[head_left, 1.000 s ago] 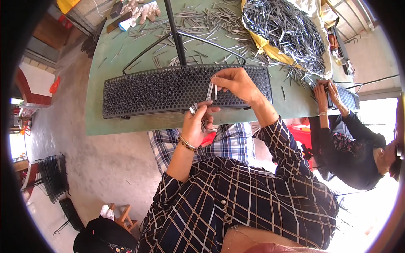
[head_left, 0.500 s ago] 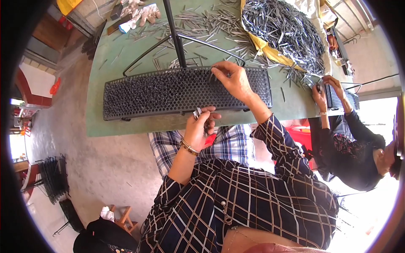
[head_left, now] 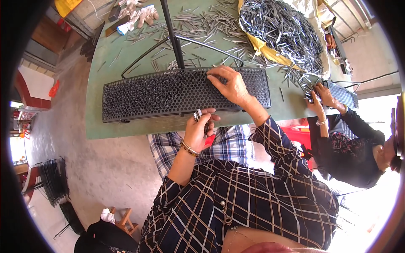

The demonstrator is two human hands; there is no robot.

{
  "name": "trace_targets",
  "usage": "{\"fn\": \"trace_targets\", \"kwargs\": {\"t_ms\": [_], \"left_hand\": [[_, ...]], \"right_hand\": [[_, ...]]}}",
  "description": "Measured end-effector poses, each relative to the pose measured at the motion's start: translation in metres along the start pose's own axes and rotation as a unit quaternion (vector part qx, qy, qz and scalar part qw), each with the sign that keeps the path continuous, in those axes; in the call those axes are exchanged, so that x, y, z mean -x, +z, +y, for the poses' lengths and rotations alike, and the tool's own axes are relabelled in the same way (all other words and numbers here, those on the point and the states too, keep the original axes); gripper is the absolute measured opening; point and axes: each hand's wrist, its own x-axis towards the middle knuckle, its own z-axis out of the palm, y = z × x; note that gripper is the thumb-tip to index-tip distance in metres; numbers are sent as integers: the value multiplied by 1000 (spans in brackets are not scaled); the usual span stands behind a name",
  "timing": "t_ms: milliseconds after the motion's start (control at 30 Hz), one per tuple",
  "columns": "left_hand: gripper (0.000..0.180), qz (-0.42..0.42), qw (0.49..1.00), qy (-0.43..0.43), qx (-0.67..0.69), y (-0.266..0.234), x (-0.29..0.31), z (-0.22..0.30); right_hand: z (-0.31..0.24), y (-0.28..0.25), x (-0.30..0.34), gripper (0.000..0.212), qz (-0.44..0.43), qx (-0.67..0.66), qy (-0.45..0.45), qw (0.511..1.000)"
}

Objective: The person inserts small metal pins into the holes of a perforated metal template by hand.

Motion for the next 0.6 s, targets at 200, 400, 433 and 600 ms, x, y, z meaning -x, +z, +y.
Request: {"fn": "trace_targets", "kwargs": {"t_ms": [200,400,433,600], "left_hand": [[23,1,1000,-13,-5,1,0,-1],[24,-1,1000,-13,-12,3,2,-2],[24,-1,1000,-14,-10,3,3,-2],[24,-6,1000,-18,-12,5,1,-4]], "right_hand": [[-1,4,2,16,-2,5,-18,1000],[-1,12,7,16,43,12,-15,999],[0,12,7,16,44,13,-14,999],[3,9,7,17,23,55,-10,998]]}}
